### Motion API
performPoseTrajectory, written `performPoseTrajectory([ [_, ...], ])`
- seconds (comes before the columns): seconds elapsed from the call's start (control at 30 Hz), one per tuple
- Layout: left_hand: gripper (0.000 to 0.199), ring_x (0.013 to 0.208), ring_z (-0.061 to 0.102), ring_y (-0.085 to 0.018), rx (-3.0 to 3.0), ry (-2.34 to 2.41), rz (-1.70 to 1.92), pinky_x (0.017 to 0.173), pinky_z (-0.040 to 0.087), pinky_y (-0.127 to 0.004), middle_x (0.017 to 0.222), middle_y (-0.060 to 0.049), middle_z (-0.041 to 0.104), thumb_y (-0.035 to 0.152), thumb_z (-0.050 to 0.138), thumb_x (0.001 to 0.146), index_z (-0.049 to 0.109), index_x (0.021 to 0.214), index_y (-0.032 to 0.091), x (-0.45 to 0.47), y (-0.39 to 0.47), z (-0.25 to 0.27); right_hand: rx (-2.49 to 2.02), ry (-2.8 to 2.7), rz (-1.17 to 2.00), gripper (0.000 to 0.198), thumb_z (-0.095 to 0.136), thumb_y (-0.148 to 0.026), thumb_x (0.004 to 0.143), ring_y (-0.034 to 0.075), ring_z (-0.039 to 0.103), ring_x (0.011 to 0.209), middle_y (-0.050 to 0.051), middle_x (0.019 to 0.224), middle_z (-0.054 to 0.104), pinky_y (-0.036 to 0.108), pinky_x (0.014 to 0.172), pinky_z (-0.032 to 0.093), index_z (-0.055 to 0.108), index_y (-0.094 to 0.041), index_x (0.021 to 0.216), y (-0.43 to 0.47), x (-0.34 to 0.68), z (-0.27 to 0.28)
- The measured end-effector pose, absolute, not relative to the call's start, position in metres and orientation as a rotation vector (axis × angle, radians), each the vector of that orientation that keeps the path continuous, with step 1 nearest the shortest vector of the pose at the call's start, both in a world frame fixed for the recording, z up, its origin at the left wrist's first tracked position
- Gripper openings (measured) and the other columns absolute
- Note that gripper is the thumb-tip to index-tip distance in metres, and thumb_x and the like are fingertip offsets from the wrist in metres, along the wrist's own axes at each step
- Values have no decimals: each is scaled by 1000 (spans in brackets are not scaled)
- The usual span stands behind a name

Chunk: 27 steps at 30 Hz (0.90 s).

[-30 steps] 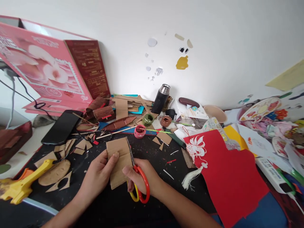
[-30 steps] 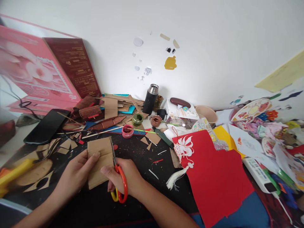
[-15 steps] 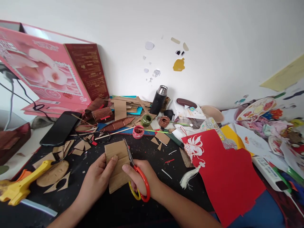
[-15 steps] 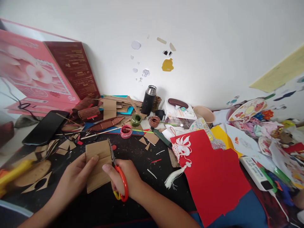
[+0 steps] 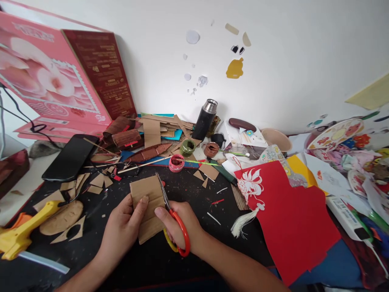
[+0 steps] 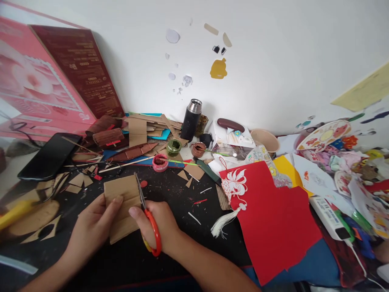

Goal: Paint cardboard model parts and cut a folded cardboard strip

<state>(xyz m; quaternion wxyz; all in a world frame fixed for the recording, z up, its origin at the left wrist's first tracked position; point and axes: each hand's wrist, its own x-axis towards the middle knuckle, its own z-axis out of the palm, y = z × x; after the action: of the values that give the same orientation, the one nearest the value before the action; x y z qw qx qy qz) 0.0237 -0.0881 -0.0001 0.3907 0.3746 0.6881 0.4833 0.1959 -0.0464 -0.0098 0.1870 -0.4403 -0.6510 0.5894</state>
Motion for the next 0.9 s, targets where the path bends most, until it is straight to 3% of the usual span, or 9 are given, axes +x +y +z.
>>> performPoseTrajectory([
  [0.17,56,97,78,-33,967,1771,1224,86,65,-42,109,-13,83,73,66,85,70,103,21,25,-90,-5,-1212,-1818,1533,50,56,-61,103,13,48,62,-2,66,54,25,59,37,57,-19,76,-50,194,-13],
  [0.3,62,96,79,-33,916,1708,1247,86,65,-43,109,-13,83,77,69,81,70,105,20,27,-88,-3,-1191,-1783,1553,53,54,-66,103,12,47,60,-3,64,52,24,57,36,57,-19,78,-52,194,-17],
  [0.5,71,89,77,-30,799,1640,1323,76,66,-37,109,-12,83,80,79,71,74,108,19,22,-86,11,-1084,-1611,1879,60,53,-80,97,11,44,43,-8,50,46,22,47,38,50,-23,79,-46,201,-16],
  [0.63,77,81,74,-24,756,1618,1352,58,58,-27,110,-9,82,78,82,71,74,119,19,11,-78,34,-1106,-1831,1841,59,55,-78,98,12,50,44,-6,52,51,23,49,41,60,-21,83,-30,217,8],
  [0.7,79,81,73,-23,747,1606,1389,57,56,-25,107,-8,83,80,83,68,75,117,19,6,-69,46,-1168,-2096,1639,55,58,-73,100,15,60,52,-3,58,60,24,56,43,64,-21,83,-20,227,26],
  [0.8,79,84,72,-23,783,1592,1418,65,59,-25,100,-7,82,84,85,60,79,105,19,0,-54,60,-1237,-2551,1069,48,67,-67,98,23,73,77,5,79,75,28,69,47,72,-20,90,-6,237,52],
  [0.9,75,80,71,-23,876,1516,1354,68,60,-28,95,-7,82,83,84,62,81,99,18,0,-38,63,-1335,-2875,599,55,61,-71,99,31,77,88,13,88,79,34,76,51,75,-18,99,6,241,68],
])
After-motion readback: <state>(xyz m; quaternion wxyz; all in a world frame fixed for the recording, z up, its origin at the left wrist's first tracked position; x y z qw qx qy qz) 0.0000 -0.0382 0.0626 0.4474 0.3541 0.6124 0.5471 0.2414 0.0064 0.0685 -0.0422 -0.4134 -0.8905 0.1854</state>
